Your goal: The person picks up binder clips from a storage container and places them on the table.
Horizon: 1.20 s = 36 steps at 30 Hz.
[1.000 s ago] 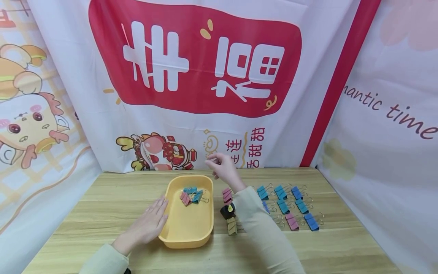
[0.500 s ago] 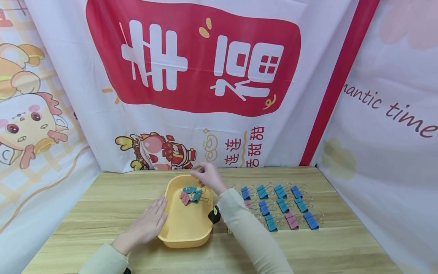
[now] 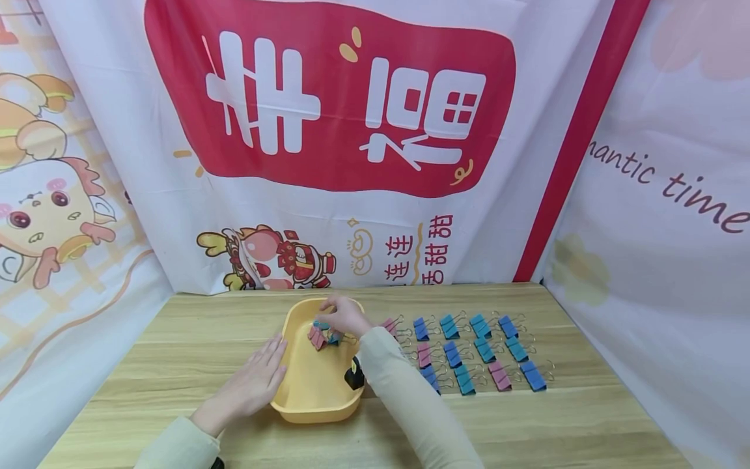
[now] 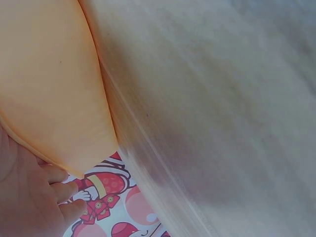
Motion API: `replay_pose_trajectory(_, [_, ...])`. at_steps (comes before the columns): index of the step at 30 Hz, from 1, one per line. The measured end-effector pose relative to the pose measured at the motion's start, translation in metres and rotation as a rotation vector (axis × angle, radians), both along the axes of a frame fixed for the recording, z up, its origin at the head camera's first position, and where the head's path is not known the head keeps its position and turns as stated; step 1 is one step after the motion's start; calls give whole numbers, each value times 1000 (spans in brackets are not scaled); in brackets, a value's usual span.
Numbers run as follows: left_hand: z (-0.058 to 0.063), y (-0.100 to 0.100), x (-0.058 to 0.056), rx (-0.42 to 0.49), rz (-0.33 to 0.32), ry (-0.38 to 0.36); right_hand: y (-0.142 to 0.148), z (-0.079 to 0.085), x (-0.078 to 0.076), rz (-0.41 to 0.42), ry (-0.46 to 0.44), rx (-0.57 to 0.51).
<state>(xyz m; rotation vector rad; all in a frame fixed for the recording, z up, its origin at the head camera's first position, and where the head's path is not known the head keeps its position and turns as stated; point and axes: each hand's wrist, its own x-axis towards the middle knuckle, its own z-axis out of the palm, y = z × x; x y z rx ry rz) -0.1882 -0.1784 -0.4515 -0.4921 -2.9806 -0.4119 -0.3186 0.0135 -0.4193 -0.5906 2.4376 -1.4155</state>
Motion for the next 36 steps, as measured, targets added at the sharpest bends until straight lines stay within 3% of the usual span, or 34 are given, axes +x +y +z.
replay_pose_trajectory(14, [0, -1, 1, -9, 6, -15, -12, -12, 3, 65, -35, 91])
replay_pose_trajectory(25, [1, 0, 0, -11, 13, -14, -15, -18, 3, 12, -52, 36])
replay_pose_trajectory(36, [1, 0, 0, -18, 3, -4, -17, -16, 7, -20, -3, 84])
